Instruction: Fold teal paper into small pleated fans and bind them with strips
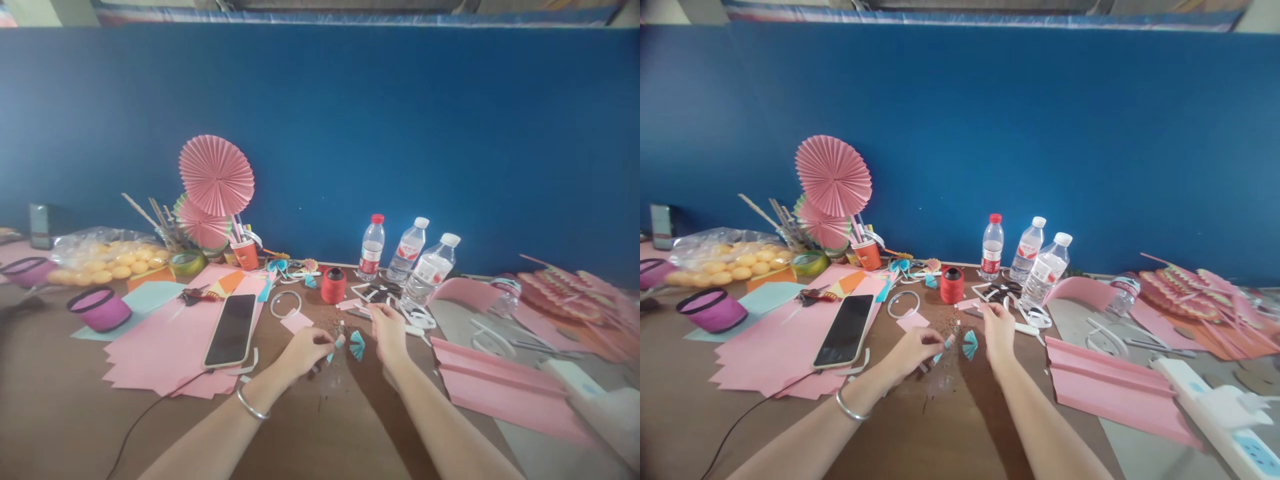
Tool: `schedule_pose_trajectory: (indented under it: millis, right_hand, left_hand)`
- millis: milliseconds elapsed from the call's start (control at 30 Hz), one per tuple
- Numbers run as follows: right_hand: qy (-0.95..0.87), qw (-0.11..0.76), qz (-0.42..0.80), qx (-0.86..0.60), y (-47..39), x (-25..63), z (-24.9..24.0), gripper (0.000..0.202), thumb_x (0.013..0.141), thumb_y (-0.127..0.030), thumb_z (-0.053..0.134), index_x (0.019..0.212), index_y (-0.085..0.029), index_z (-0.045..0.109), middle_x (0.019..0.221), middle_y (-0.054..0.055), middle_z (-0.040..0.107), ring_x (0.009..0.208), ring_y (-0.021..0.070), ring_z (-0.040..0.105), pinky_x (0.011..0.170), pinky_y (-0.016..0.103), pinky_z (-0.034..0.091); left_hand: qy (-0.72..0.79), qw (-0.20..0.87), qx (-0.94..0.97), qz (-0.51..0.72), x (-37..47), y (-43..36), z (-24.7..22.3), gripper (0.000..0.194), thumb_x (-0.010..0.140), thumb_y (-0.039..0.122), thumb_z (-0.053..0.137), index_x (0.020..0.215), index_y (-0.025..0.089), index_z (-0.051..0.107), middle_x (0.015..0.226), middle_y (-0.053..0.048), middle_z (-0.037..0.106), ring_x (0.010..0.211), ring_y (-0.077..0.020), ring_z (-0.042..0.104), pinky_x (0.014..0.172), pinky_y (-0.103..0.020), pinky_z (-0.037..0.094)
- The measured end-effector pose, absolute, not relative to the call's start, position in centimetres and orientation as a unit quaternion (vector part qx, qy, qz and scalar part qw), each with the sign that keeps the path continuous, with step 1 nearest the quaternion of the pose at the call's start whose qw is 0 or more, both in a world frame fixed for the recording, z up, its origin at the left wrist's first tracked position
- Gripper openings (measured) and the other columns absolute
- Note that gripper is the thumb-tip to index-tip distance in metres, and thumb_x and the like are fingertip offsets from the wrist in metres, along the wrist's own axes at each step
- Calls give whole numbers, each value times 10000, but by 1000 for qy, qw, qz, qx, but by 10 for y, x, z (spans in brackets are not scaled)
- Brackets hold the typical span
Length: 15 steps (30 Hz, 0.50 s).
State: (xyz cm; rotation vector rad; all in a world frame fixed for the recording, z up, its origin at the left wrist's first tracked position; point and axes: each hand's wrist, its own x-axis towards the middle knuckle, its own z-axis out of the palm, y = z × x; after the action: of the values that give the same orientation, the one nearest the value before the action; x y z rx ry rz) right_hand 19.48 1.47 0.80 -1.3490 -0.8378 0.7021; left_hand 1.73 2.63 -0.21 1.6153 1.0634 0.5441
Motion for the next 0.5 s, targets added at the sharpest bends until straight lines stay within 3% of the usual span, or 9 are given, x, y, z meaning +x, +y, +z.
schedule_pose_trajectory:
  millis: [100, 200, 267, 500]
  right_hand:
    - [-441, 622, 255, -595, 6, 181, 27, 123, 698, -291, 580, 690, -180, 635, 635, -2, 611, 587, 139, 520, 577, 230, 362]
    - [-685, 454, 150, -550, -8, 154, 31, 166, 776, -209, 485, 742, -199, 648, 729, 25, 640, 694, 160, 556, 664, 238, 364]
    - [-729, 387, 110, -554, -16, 141, 25, 189, 786, -168, 462, 762, -197, 646, 738, 35, 641, 698, 163, 558, 663, 241, 358]
    - [-686, 391, 180, -586, -16, 156, 5, 160, 777, -207, 485, 749, -197, 642, 666, 2, 622, 604, 136, 527, 589, 218, 356]
  left_hand:
    - [446, 590, 615, 272, 25, 21, -7, 110, 644, 242, 561, 713, 159, 542, 473, 51, 484, 372, -83, 435, 362, -184, 292]
    - [430, 622, 567, 326, 29, 16, -7, 93, 634, 225, 563, 645, 159, 498, 496, 54, 476, 408, -64, 414, 396, -176, 291]
    - [423, 635, 540, 356, 29, 16, -7, 95, 633, 207, 557, 615, 159, 477, 488, 62, 453, 407, -50, 373, 404, -171, 276]
    - [418, 662, 465, 413, 25, 27, -13, 132, 657, 233, 591, 687, 163, 484, 542, 59, 485, 460, -61, 441, 443, -167, 323]
